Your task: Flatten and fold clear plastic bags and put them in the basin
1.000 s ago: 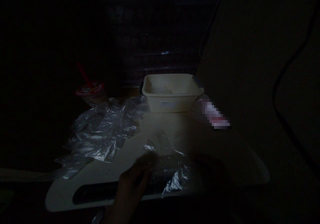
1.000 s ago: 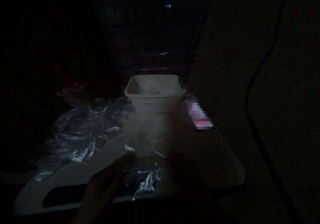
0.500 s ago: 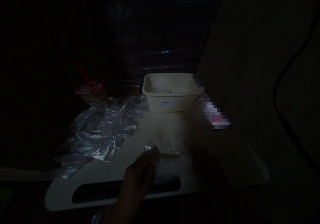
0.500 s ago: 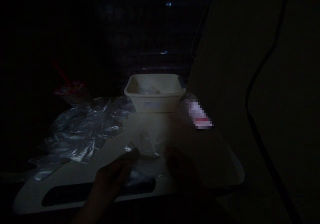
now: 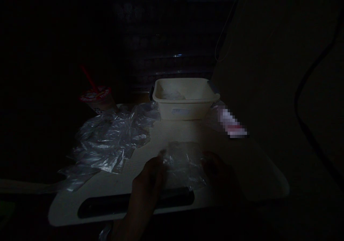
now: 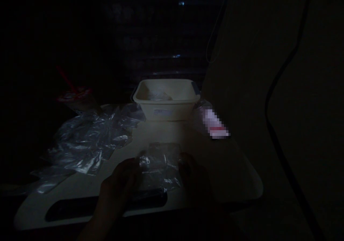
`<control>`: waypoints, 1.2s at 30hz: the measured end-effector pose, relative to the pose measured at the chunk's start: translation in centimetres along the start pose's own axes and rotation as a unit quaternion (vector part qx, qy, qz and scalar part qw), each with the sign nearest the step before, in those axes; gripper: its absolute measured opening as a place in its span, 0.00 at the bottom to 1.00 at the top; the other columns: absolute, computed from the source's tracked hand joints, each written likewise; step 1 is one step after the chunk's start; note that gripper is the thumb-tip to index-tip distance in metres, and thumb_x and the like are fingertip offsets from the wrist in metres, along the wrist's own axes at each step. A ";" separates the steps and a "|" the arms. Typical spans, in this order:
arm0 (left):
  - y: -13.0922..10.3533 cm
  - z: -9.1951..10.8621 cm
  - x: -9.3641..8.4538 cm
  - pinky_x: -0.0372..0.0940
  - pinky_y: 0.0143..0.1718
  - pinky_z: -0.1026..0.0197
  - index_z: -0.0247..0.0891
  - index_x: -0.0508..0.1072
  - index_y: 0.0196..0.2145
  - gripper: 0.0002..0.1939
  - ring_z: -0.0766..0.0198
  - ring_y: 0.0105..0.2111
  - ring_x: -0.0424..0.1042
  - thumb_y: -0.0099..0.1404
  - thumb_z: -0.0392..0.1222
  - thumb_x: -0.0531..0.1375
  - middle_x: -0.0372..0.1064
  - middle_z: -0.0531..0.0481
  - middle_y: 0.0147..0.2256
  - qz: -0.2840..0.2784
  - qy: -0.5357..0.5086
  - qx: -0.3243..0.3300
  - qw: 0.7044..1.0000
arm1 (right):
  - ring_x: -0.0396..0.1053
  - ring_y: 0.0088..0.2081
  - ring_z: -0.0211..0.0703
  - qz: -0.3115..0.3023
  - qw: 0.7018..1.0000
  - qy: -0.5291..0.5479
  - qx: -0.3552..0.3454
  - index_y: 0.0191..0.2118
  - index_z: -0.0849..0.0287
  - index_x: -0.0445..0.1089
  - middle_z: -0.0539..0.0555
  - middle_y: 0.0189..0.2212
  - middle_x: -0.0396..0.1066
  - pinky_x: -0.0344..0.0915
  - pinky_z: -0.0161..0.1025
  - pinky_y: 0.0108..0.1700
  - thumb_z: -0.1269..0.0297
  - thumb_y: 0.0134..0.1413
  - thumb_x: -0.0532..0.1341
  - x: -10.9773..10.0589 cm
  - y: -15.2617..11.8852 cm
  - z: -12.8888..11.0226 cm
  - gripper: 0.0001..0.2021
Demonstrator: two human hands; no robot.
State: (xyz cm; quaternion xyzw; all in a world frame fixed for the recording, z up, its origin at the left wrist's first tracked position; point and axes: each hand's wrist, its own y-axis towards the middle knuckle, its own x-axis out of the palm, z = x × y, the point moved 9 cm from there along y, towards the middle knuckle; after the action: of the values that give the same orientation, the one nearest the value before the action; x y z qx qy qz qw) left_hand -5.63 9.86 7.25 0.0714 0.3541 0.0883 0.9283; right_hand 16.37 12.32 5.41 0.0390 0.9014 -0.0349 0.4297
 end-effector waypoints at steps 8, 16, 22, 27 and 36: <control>-3.1 6.6 2.8 0.58 0.45 0.57 0.39 0.53 0.52 0.23 0.59 0.50 0.56 0.58 0.33 0.47 0.55 0.45 0.52 -0.085 0.203 0.277 0.935 | 0.70 0.26 0.39 -0.004 0.999 -0.045 -0.021 0.42 0.57 0.64 0.51 0.27 0.72 0.64 0.32 0.25 0.62 0.49 0.49 0.1 0.4 -1.0 0.15; -4.5 6.4 6.7 0.55 0.47 0.48 0.30 0.49 0.54 0.30 0.50 0.54 0.46 0.57 0.46 0.50 0.48 0.38 0.54 -0.122 0.326 0.300 0.888 | 0.69 0.25 0.38 0.018 0.996 -0.080 -0.042 0.40 0.55 0.65 0.50 0.25 0.72 0.64 0.32 0.25 0.61 0.50 0.49 -0.3 1.1 -1.7 0.13; -3.3 6.4 6.9 0.53 0.48 0.46 0.33 0.52 0.53 0.28 0.48 0.54 0.46 0.59 0.51 0.48 0.48 0.38 0.54 -0.144 0.331 0.279 0.890 | 0.67 0.38 0.43 0.069 0.969 -0.126 -0.204 0.41 0.62 0.65 0.58 0.37 0.69 0.63 0.39 0.40 0.63 0.53 0.43 -1.3 1.4 -4.2 0.17; -2.5 6.2 7.2 0.49 0.49 0.43 0.32 0.52 0.53 0.28 0.48 0.55 0.42 0.60 0.52 0.46 0.46 0.37 0.55 -0.161 0.309 0.276 0.896 | 0.47 0.55 0.47 0.013 0.899 -0.168 -0.403 0.51 0.72 0.54 0.64 0.52 0.54 0.52 0.45 0.52 0.64 0.53 0.45 2.2 0.0 -8.1 0.22; -2.7 5.3 6.4 0.49 0.49 0.44 0.29 0.49 0.54 0.28 0.48 0.55 0.41 0.61 0.49 0.44 0.45 0.35 0.55 -0.154 0.289 0.283 0.901 | 0.42 0.56 0.54 -0.018 0.889 -0.250 -0.384 0.52 0.73 0.52 0.65 0.54 0.49 0.43 0.56 0.52 0.59 0.52 0.46 4.3 0.5 -6.2 0.25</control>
State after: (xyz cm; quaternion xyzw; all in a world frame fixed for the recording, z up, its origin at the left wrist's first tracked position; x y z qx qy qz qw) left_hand 2.90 8.21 6.49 0.2465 0.6238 -0.1430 0.7277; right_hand 8.95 13.63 5.98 -0.1554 0.7078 0.2975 0.6215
